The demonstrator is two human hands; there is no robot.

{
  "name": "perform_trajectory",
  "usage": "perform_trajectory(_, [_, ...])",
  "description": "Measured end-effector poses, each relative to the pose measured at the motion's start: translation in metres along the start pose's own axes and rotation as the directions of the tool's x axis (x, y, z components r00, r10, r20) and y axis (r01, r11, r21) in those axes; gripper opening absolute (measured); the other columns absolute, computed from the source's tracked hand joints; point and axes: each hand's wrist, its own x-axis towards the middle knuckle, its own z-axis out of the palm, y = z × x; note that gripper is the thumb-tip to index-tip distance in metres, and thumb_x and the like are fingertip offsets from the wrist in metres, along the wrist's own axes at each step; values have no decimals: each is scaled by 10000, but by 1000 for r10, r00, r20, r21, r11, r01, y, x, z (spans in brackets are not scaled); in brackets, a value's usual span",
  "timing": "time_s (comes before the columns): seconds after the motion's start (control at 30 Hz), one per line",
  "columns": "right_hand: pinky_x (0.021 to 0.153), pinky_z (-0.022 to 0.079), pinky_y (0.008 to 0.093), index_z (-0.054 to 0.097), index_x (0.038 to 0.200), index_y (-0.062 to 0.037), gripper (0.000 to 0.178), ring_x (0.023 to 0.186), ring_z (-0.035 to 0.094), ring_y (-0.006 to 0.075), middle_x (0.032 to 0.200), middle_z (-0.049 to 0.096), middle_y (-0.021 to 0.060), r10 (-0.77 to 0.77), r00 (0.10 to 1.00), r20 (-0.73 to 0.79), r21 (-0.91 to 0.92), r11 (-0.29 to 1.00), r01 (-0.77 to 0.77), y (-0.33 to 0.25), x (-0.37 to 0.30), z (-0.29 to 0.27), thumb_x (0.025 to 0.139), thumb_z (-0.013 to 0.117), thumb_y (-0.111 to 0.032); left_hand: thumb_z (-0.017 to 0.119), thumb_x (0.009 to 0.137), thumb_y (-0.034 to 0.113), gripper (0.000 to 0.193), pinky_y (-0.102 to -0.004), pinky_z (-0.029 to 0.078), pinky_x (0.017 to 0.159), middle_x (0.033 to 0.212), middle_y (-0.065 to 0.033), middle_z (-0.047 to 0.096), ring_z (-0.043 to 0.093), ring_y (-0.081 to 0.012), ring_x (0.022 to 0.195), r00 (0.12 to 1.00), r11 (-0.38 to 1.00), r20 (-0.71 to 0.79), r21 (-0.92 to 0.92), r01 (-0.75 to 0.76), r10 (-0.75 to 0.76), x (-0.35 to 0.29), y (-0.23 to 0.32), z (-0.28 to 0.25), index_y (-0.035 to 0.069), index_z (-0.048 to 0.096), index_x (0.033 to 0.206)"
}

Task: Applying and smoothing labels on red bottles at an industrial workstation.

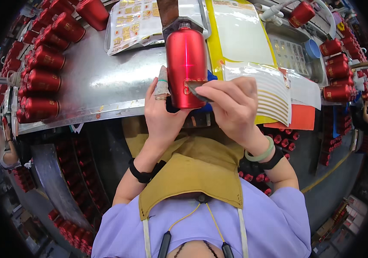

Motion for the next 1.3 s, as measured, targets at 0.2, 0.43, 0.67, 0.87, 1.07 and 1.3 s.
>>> perform_trajectory(0.2, [762,532,376,695,1030,-51,182,830,660,218,946,707,53,239,937,255,480,810,-338,-23,-1,-10,855,703,-2,902,652,101,665,-455,487,1027,1427,-164,579,589,-374,1199,995,988,-68,-143,58,-68,7,11,-7,63,703,1286])
perform_trajectory(0.43, [788,464,256,471,1350,-26,318,854,528,99,1063,564,52,682,724,104,518,584,-625,22,-33,-46,1035,446,-61,870,740,10,718,-428,503,1028,1498,-156,524,559,-372,1263,979,978,33,48,-203,201,-1,-2,9,159,650,1407])
perform_trajectory(0.67, [1045,413,397,533,1184,3,270,1154,543,302,1138,546,153,795,589,-143,537,562,-629,-16,-70,-55,924,464,-18,793,897,340,512,-414,611,721,889,-218,727,724,-339,769,799,820,-390,-163,-548,457,10,63,26,-142,655,1005])
perform_trajectory(0.87, [1032,444,389,543,1151,-1,241,1144,589,281,1135,592,145,848,460,-263,583,519,-625,-24,-86,-62,917,488,-14,803,884,330,501,-417,605,739,906,-214,725,719,-340,791,790,686,-292,-393,-613,539,5,91,71,-131,658,1017])
perform_trajectory(1.07, [1007,450,376,543,1134,5,223,1132,590,256,1119,605,137,890,426,-164,656,421,-626,-33,-86,-63,919,492,-26,816,867,319,491,-421,598,761,927,-209,723,713,-342,817,775,663,-242,-408,-627,584,2,91,77,-118,663,1032])
perform_trajectory(1.3, [1003,453,404,547,1080,6,203,1103,592,298,1091,623,159,885,427,-185,677,430,-597,-39,-89,-69,887,499,-35,831,848,305,483,-425,590,786,952,-204,721,706,-343,847,772,681,-187,-377,-628,608,-6,86,75,-103,667,1049])
